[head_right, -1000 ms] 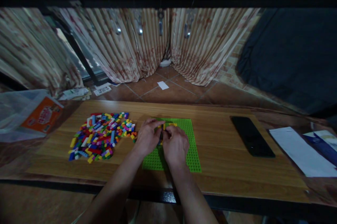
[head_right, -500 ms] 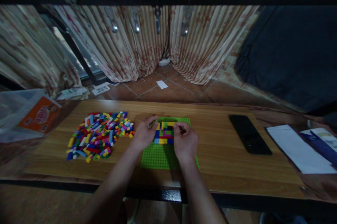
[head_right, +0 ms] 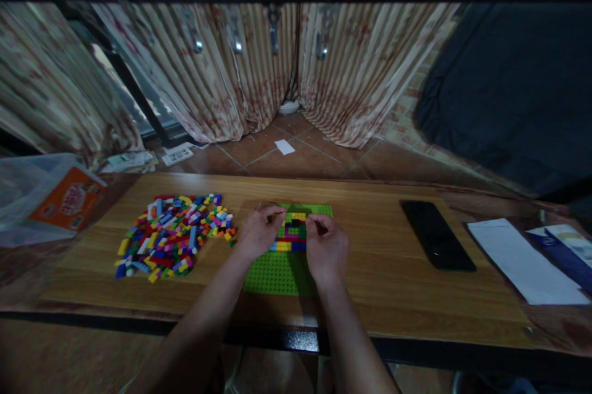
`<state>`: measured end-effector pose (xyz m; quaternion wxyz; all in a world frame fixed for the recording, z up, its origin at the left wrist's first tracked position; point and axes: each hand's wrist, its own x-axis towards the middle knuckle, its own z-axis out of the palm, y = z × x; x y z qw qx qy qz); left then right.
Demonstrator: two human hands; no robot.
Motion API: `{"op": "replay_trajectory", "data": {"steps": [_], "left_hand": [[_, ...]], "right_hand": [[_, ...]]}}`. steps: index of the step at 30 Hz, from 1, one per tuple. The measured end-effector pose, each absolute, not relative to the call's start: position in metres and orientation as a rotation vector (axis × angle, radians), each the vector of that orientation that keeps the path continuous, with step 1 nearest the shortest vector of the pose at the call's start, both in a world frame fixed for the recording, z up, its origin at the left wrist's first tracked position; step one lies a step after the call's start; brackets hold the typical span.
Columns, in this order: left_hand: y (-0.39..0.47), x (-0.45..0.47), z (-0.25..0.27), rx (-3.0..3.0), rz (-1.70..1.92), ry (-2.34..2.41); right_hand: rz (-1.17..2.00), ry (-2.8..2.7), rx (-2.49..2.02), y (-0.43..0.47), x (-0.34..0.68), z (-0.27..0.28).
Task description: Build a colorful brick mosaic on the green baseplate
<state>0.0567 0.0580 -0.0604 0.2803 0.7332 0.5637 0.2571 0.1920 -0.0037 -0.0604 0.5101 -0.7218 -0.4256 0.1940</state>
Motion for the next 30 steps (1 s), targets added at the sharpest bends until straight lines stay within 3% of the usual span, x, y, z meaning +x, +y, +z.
{"op": "replay_trajectory", "data": {"steps": [24, 30], "left_hand": [[0.048, 0.057, -0.060, 1.944, 0.692, 1.590], [0.052, 0.033, -0.050, 1.825, 0.904, 1.481]], "right_hand": [[0.486, -1.108, -1.789, -0.010, 0.190, -0.066], [0.432, -1.070, -1.775, -0.008, 0.197, -0.065]]}}
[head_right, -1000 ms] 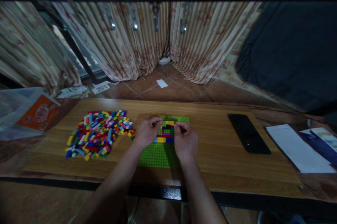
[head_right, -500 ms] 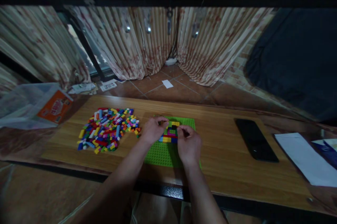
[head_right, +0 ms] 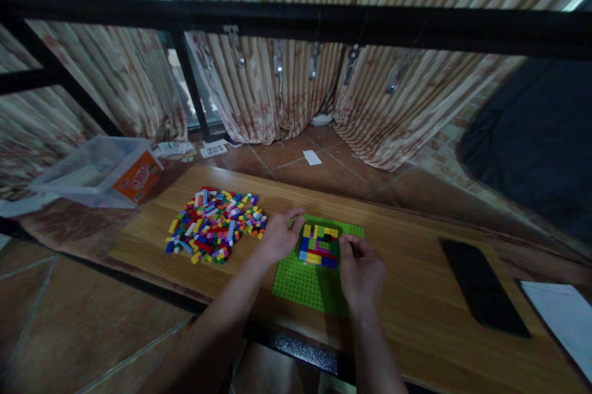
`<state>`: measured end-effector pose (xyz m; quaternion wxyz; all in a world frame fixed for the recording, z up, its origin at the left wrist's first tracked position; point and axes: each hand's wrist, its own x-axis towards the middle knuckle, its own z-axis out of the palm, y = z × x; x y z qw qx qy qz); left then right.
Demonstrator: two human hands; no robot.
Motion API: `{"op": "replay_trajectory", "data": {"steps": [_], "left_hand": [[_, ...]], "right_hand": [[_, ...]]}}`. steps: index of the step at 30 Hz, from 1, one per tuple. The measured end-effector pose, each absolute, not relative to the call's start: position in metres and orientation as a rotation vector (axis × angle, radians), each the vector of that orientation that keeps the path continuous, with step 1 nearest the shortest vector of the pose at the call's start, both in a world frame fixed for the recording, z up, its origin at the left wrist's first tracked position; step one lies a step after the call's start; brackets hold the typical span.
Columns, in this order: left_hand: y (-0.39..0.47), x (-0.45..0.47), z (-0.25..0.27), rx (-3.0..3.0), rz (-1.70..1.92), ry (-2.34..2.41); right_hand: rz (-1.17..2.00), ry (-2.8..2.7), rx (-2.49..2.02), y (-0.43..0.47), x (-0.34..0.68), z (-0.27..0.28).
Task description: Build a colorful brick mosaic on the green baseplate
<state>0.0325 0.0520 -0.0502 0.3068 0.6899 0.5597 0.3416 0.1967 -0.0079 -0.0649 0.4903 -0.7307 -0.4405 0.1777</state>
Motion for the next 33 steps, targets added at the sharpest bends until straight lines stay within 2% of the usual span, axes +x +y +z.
{"op": "replay_trajectory", "data": {"steps": [7, 11, 18, 33], "left_hand": [[0.079, -0.038, -0.045, 1.280, 1.469, 1.498], [0.078, -0.061, -0.036, 0.937, 1.655, 1.364], [0.065, -0.080, -0.019, 0.710, 1.811, 1.281], [0.058, -0.110, -0.017, 0.572, 1.835, 1.195]], "right_hand": [[0.388, -1.170, -1.671, -0.009, 0.173, -0.062], [0.398, -1.390, -1.559, -0.013, 0.147, -0.065], [0.441, -1.765, -1.398, -0.019, 0.100, -0.074], [0.477, -1.934, -1.340, -0.010, 0.032, -0.080]]}}
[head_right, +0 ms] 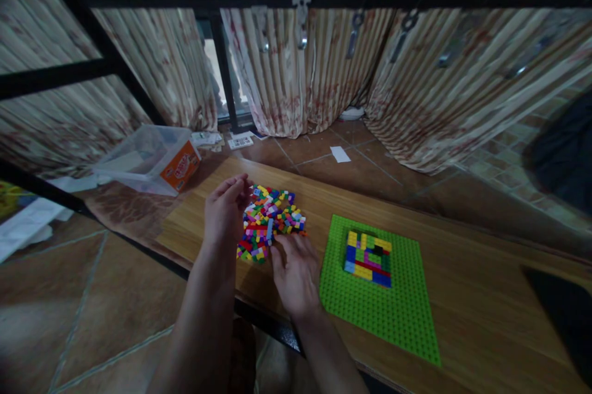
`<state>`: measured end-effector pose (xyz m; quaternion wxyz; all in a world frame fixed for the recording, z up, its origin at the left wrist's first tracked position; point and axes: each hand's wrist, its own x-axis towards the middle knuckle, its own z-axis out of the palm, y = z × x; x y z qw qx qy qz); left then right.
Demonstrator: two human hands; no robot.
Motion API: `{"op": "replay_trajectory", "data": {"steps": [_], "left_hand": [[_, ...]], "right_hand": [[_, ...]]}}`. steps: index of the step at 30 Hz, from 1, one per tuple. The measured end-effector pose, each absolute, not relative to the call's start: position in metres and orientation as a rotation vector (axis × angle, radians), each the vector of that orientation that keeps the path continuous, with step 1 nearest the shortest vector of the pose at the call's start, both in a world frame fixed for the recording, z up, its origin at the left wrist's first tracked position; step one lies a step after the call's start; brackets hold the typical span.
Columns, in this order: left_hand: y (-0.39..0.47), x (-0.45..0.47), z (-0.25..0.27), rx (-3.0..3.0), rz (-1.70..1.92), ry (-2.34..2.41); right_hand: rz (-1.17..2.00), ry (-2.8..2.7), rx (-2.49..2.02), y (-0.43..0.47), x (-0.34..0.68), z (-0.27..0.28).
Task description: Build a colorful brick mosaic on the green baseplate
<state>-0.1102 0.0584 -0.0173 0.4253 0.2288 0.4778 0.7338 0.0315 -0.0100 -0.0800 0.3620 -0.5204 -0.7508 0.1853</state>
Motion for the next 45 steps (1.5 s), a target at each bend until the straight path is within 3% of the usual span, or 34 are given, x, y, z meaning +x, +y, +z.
{"op": "replay_trajectory", "data": {"steps": [17, 28, 38, 45], "left_hand": [[0.059, -0.130, -0.013, 0.470, 1.776, 1.177], [0.051, -0.109, -0.018, 1.233, 1.013, 1.139], [0.051, -0.075, -0.019, 1.306, 0.812, 1.059], [0.056, -0.028, -0.044, 1.430, 0.867, 1.116]], "right_hand": [[0.284, -1.890, -1.487, 0.006, -0.001, -0.088], [0.281, -1.564, -1.272, -0.006, 0.025, -0.056], [0.792, -1.291, -1.303, -0.026, 0.064, -0.057], [0.416, -1.386, -1.567, -0.022, 0.102, -0.056]]}}
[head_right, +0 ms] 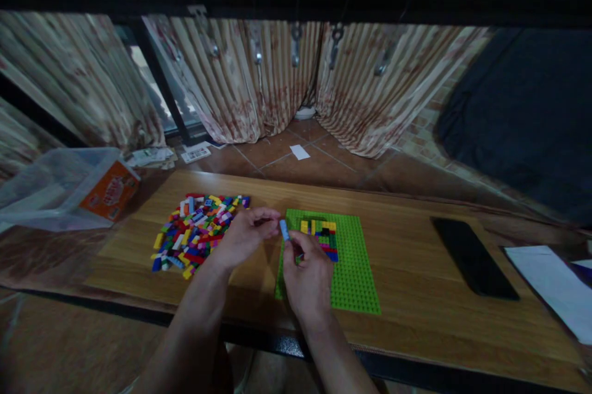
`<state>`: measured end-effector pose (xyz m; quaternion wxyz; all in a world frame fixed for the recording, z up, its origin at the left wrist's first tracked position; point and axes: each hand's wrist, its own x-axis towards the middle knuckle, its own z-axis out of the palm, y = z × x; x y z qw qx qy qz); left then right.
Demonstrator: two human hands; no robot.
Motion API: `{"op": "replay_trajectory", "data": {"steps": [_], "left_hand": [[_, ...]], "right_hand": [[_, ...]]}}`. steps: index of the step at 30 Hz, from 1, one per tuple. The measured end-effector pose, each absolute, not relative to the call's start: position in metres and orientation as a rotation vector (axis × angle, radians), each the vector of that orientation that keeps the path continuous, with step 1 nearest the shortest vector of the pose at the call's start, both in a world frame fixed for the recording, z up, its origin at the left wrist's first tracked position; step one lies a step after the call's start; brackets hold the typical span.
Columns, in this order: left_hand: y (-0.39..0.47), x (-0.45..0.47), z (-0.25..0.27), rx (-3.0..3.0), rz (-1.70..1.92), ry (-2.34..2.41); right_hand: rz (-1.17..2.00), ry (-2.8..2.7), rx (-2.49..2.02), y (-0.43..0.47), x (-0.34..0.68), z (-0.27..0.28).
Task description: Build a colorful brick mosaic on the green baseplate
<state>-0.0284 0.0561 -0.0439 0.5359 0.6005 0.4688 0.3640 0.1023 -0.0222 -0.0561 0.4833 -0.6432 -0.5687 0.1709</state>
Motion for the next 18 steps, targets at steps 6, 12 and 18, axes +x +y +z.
{"op": "replay_trajectory", "data": {"steps": [6, 12, 18], "left_hand": [[0.046, 0.007, -0.045, 1.859, 0.713, 1.376], [0.042, 0.018, -0.046, 2.161, 0.570, 1.394], [0.043, 0.021, -0.052, 2.223, 0.546, 1.339]], "right_hand": [[0.145, -1.464, -1.950, -0.016, 0.126, -0.062], [0.038, -1.532, -2.045, -0.011, 0.132, -0.067], [0.011, -1.554, -1.970, -0.008, 0.133, -0.072]]}}
